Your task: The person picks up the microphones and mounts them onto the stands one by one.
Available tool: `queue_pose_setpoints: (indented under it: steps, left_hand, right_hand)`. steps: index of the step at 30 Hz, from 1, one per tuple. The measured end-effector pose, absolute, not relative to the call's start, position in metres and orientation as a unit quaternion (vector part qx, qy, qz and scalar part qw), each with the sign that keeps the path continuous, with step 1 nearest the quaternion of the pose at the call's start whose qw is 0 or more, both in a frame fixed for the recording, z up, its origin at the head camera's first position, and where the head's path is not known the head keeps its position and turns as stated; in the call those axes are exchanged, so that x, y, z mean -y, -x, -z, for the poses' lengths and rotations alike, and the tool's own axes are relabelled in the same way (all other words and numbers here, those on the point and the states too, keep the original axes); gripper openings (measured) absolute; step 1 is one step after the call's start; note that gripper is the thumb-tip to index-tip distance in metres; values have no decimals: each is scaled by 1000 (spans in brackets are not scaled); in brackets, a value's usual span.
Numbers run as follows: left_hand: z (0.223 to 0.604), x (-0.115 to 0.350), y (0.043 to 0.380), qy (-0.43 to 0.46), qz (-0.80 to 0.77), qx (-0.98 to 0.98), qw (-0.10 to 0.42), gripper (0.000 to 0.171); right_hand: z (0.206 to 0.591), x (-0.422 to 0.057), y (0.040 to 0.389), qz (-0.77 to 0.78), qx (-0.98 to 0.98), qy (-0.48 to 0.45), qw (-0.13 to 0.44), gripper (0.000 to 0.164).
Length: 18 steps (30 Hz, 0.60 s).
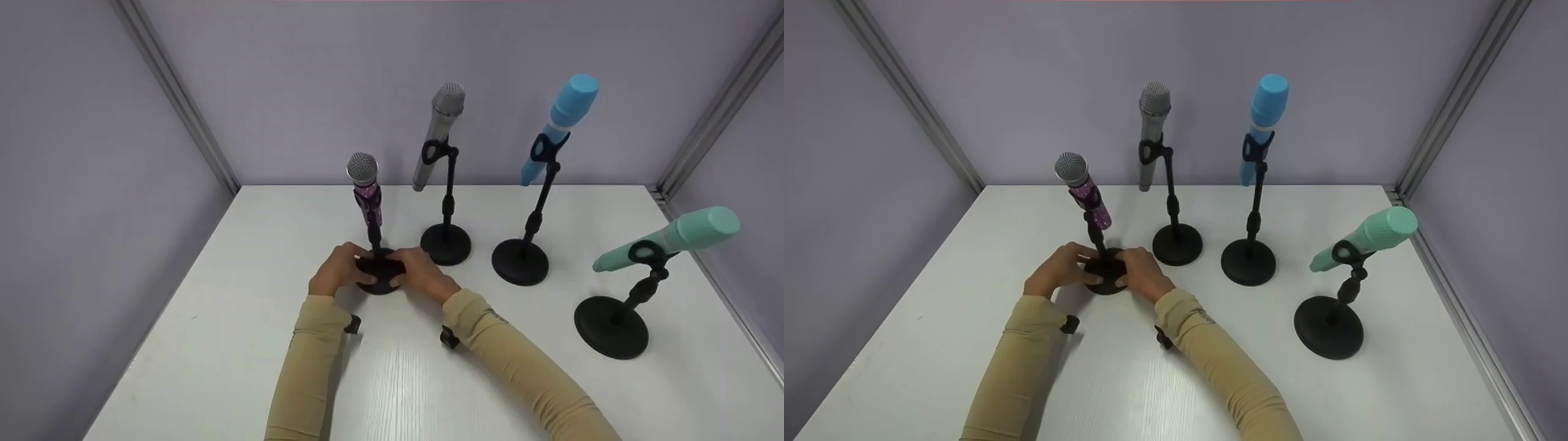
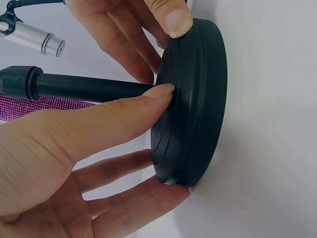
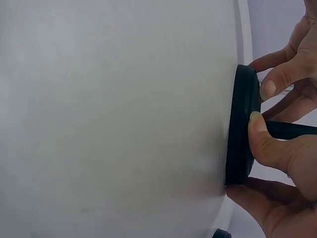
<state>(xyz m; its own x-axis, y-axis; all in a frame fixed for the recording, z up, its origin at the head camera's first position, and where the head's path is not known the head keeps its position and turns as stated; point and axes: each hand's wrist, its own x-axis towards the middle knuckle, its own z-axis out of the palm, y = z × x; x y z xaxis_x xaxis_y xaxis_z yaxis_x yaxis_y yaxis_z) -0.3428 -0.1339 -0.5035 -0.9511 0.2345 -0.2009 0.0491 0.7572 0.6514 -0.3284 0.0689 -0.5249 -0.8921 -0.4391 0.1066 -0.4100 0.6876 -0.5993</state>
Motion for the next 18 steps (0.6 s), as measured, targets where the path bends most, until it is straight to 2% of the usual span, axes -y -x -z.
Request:
queue_pose_setpoints:
  steps: [18]
  left_hand:
    - [502, 146, 356, -65, -353, -922, 143, 55]
  right_hand:
    - [524, -55, 341, 306, -926, 220, 27, 45]
